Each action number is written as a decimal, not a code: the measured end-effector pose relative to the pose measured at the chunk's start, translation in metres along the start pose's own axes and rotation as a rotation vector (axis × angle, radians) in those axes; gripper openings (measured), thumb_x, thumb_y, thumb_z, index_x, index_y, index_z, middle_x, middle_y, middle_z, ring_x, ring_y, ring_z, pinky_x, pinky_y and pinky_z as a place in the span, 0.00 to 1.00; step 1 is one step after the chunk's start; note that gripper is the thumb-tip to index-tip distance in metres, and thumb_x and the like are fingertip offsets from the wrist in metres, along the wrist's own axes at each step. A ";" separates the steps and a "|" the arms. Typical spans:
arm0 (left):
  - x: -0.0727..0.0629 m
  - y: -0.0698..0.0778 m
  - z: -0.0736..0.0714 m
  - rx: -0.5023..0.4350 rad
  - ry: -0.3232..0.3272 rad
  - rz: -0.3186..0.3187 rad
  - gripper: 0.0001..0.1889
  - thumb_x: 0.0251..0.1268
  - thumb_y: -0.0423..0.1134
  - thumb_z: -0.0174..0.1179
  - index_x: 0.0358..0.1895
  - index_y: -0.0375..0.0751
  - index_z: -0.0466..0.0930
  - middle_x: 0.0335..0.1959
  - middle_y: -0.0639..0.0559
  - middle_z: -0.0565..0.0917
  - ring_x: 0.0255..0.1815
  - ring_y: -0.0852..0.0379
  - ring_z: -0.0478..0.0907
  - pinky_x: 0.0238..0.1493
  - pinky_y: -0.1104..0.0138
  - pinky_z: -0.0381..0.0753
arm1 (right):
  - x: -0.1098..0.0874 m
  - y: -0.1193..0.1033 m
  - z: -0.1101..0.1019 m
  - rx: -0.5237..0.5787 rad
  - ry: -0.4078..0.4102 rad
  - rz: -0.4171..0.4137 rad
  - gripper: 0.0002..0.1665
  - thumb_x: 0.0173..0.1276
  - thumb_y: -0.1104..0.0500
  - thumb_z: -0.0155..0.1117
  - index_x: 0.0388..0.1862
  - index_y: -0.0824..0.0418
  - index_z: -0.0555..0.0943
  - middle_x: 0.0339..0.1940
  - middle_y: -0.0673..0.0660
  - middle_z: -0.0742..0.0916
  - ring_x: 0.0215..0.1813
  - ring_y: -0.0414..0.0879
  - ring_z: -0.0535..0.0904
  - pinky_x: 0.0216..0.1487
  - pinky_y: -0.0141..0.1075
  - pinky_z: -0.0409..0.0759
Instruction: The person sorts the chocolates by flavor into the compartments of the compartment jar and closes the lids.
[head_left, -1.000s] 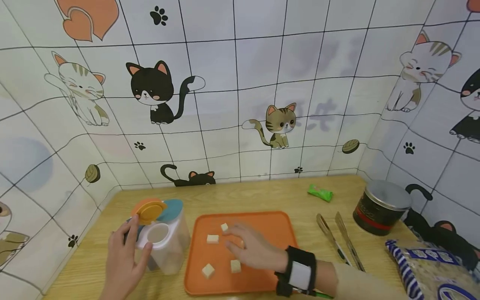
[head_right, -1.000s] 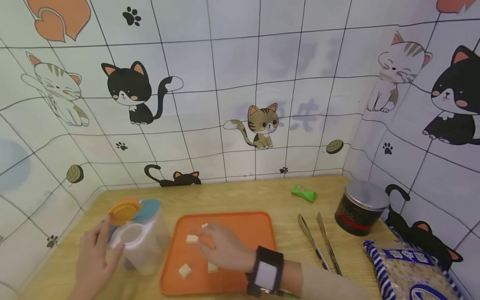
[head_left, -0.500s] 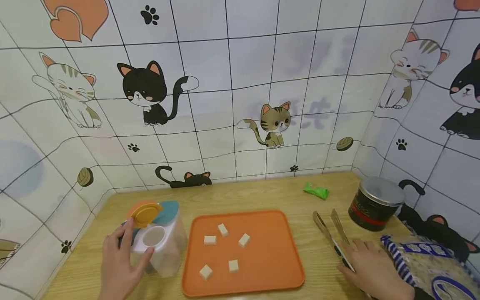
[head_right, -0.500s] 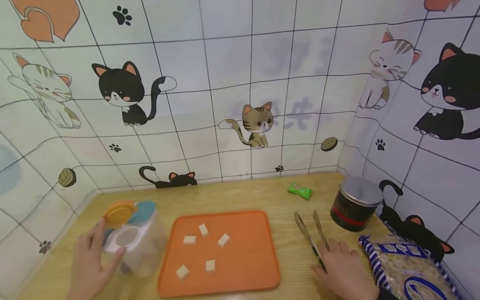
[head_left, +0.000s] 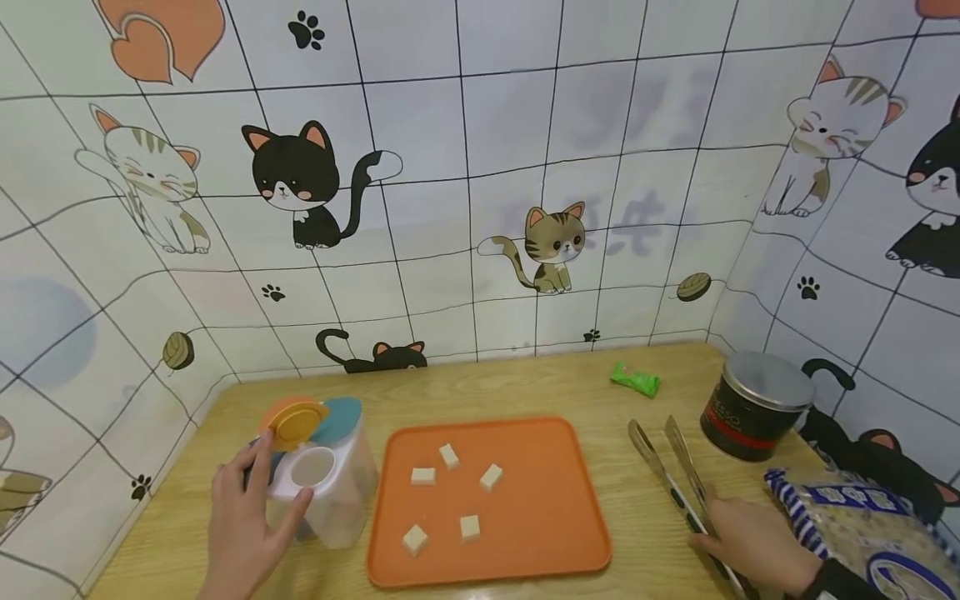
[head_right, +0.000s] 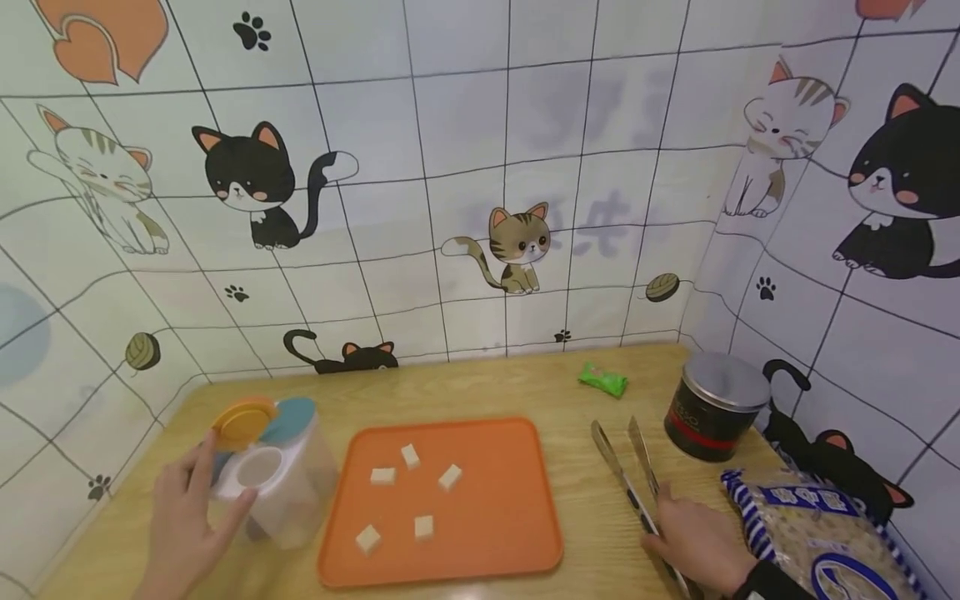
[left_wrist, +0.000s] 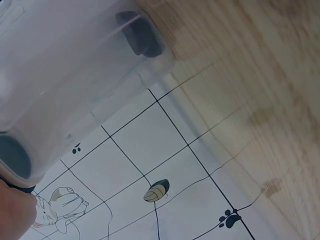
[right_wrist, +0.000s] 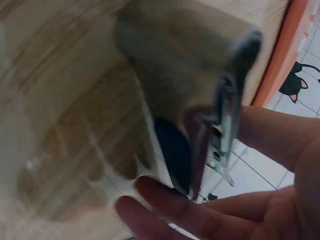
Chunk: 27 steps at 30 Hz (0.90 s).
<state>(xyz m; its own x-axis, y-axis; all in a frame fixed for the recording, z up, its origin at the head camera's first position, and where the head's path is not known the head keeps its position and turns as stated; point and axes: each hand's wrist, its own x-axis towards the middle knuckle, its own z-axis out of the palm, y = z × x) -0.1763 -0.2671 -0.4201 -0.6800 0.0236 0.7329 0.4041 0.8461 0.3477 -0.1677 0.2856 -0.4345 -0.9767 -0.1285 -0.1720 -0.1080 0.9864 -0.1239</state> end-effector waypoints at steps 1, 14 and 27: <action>0.000 0.000 0.000 0.001 0.001 0.001 0.41 0.54 0.63 0.51 0.66 0.41 0.56 0.53 0.29 0.63 0.52 0.31 0.57 0.63 0.42 0.42 | 0.001 -0.001 0.001 0.005 0.001 0.009 0.47 0.49 0.43 0.65 0.54 0.79 0.66 0.11 0.48 0.71 0.12 0.40 0.66 0.14 0.32 0.56; 0.000 0.003 -0.001 0.018 0.025 0.001 0.42 0.51 0.64 0.54 0.66 0.43 0.57 0.53 0.31 0.64 0.50 0.36 0.59 0.43 0.50 0.56 | 0.010 -0.006 0.012 0.118 -0.001 0.101 0.47 0.53 0.45 0.63 0.57 0.81 0.61 0.11 0.49 0.72 0.12 0.39 0.66 0.14 0.32 0.59; 0.001 -0.001 0.000 0.027 0.019 0.013 0.41 0.52 0.60 0.55 0.66 0.41 0.57 0.51 0.30 0.64 0.47 0.37 0.59 0.42 0.53 0.56 | 0.008 -0.043 -0.002 0.490 0.275 -0.038 0.33 0.64 0.48 0.53 0.61 0.68 0.65 0.19 0.47 0.73 0.18 0.32 0.65 0.18 0.28 0.63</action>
<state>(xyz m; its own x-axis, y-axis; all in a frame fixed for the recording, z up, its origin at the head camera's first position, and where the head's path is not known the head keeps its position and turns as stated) -0.1772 -0.2683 -0.4202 -0.6626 0.0250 0.7486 0.3965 0.8596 0.3222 -0.1711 0.2428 -0.4291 -0.9933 -0.0670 0.0942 -0.1093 0.8101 -0.5761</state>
